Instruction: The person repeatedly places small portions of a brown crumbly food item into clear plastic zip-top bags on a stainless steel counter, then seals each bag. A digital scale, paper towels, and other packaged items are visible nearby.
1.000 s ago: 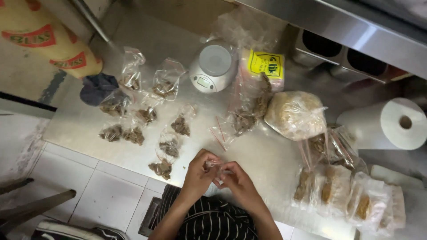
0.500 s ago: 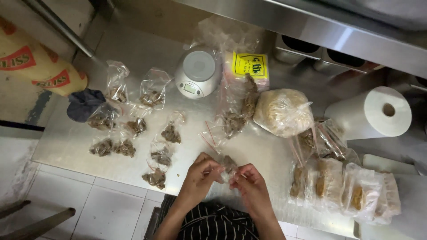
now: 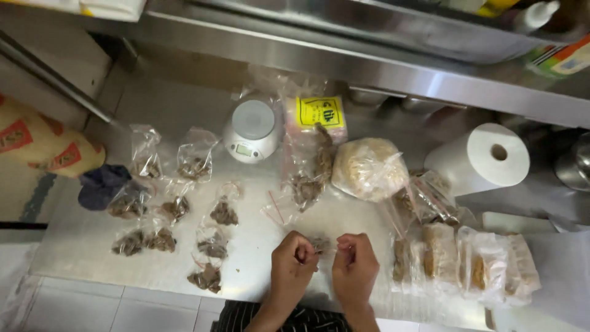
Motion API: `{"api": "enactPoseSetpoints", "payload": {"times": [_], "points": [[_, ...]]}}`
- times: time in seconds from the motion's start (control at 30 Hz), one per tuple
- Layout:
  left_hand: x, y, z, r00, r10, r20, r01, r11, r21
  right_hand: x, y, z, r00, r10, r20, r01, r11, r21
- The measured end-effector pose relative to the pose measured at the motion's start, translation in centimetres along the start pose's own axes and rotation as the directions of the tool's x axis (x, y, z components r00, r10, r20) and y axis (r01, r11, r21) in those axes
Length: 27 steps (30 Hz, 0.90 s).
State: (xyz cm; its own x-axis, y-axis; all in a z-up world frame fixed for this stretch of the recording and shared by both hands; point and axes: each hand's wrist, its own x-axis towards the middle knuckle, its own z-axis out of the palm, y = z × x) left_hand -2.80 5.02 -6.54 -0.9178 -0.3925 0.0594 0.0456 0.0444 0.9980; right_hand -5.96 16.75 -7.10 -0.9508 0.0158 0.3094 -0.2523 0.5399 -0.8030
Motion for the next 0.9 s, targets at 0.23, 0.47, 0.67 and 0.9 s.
{"api": "enactPoseSetpoints", "payload": {"times": [0.23,0.47,0.67,0.9], "points": [[0.5,-0.5,0.9,0.999,-0.007,0.033,0.004,0.997,0.075,-0.2,0.4,0.5,0.970,0.104,0.220,-0.094,0.994,-0.059],[1.2,0.7,0.9,0.988,0.054,0.142,-0.074,0.988,0.139,0.4,1.3,-0.6,0.993,0.040,0.109,-0.029,0.995,-0.094],[1.1,0.8,0.4,0.986,0.052,0.157,-0.076,0.985,0.153,0.1,2.4,-0.4,0.977,0.045,0.207,0.007,0.969,-0.245],[0.9,0.9,0.7,0.983,0.140,0.116,-0.156,0.978,0.140,0.3,1.9,-1.7,0.960,0.014,0.279,0.020,0.993,-0.120]]}}
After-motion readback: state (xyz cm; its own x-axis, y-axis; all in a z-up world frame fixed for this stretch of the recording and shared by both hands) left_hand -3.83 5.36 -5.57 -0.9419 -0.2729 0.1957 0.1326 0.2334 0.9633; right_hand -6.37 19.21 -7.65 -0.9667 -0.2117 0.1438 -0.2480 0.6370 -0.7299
